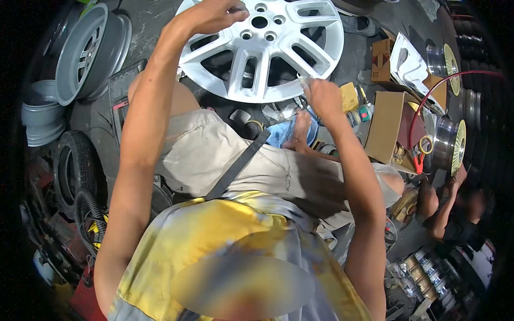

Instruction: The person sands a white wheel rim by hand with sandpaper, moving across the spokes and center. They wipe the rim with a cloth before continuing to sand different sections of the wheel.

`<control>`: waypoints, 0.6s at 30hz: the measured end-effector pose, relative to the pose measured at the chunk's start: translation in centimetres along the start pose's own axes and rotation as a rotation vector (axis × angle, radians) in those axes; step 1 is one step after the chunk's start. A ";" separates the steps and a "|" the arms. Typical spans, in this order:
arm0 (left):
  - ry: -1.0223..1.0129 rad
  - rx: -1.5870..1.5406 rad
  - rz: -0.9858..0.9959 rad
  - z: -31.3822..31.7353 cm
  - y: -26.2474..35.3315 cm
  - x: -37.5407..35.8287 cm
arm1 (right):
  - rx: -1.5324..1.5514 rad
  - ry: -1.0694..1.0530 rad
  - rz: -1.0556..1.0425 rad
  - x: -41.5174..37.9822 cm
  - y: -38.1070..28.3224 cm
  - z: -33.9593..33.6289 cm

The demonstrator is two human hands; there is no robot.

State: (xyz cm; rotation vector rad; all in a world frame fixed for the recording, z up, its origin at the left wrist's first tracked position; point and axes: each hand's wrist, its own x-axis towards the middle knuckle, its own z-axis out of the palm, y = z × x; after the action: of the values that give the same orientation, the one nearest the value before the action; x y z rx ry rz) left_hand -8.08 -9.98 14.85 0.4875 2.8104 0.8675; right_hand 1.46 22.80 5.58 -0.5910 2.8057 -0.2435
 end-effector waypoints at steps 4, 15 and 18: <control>-0.002 0.050 -0.002 0.1 -0.5 0.5 | -0.053 0.091 -0.072 -0.2 -3.2 3.7; -0.060 0.106 0.025 0.7 -1.1 0.8 | 0.460 0.310 0.384 7.2 -9.0 3.5; -0.004 0.120 0.077 0.8 -2.7 0.5 | 0.430 0.130 0.230 3.4 -8.6 3.8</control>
State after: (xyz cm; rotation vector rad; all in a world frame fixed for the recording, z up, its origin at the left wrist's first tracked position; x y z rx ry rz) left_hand -9.04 -11.49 12.67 0.6171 2.8689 0.7126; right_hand 2.73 13.20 3.03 -0.1566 2.7782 -0.8343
